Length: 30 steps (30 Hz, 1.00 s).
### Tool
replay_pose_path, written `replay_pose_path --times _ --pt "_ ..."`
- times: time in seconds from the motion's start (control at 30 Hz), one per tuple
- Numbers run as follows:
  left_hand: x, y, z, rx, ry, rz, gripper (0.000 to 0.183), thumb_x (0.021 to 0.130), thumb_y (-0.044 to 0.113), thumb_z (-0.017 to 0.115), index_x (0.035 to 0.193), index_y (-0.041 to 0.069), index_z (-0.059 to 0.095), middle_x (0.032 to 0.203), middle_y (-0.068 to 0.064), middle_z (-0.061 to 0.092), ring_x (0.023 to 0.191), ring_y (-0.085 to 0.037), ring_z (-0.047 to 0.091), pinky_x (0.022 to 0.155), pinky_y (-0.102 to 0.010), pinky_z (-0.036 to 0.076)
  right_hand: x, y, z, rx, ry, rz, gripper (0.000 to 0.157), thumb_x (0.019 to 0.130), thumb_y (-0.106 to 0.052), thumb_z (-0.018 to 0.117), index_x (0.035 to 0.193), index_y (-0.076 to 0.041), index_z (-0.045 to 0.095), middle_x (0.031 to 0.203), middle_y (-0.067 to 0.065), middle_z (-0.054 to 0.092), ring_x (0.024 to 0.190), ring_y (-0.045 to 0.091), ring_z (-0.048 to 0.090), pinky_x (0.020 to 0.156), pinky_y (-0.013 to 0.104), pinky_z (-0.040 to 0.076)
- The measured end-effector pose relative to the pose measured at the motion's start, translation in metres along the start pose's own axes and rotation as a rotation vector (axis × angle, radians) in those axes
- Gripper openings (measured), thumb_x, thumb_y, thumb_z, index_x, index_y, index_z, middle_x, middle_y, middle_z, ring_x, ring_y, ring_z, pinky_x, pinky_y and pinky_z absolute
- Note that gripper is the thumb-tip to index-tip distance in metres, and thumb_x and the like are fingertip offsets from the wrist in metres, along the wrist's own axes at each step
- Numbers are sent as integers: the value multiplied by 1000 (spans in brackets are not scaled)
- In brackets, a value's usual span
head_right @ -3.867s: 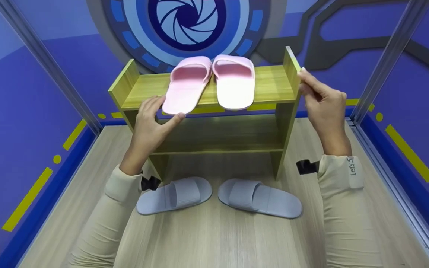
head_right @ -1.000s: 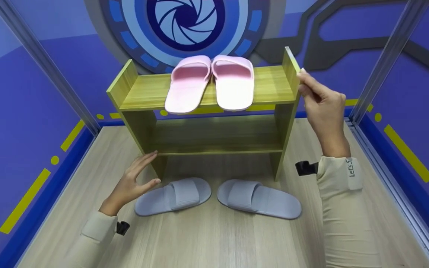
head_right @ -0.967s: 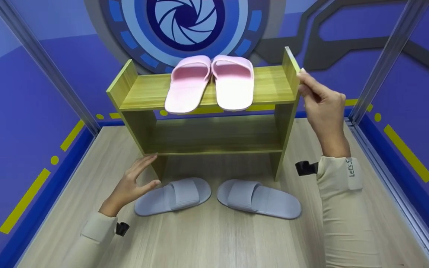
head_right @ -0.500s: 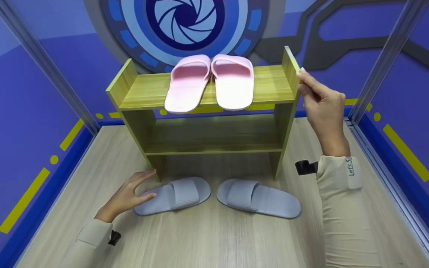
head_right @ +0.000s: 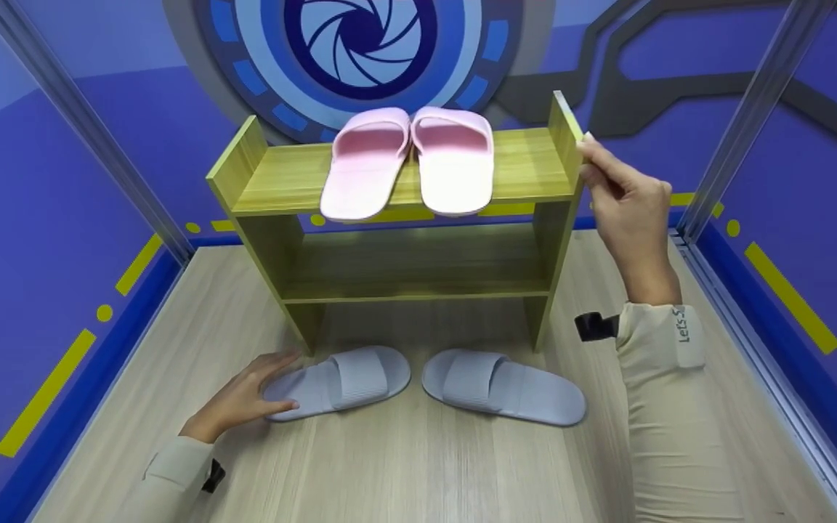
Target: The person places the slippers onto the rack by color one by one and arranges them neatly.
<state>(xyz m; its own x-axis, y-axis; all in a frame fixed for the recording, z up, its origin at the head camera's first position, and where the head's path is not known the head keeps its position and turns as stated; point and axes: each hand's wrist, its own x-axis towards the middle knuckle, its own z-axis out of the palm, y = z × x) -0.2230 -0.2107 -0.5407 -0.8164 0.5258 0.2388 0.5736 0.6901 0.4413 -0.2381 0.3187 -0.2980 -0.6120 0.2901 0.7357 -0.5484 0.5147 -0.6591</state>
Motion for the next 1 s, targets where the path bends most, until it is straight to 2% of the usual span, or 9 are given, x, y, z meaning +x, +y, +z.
replay_pose_path --times 0.27,0.47,0.73,1.0 --pt "-6 -10 8 23 -48 -24 76 70 37 83 135 8 56 136 -11 56 127 -31 51 104 -47 43 1 2 1 -20 -7 -8 26 86 1 67 111 -3 71 118 3 67 94 -9 65 67 3 46" --pt "-8 -12 11 13 -102 -63 80 67 39 85 135 9 55 139 -15 53 129 -34 48 104 -50 43 1 0 0 -11 -9 1 26 86 2 67 111 -3 71 119 3 67 91 -10 65 65 3 46" --pt "-11 -14 14 -15 -157 -144 84 67 43 85 137 8 54 144 -12 49 132 -30 47 107 -46 41 0 -4 1 -32 -3 -34 27 86 2 67 112 -3 71 119 10 67 96 -9 64 71 4 47" --pt "-13 -18 14 -36 -185 -152 85 68 41 85 138 6 52 144 -16 47 133 -34 45 107 -49 40 -1 -4 1 -31 -3 -24 27 86 1 66 112 -4 71 119 9 66 98 -8 64 71 4 48"
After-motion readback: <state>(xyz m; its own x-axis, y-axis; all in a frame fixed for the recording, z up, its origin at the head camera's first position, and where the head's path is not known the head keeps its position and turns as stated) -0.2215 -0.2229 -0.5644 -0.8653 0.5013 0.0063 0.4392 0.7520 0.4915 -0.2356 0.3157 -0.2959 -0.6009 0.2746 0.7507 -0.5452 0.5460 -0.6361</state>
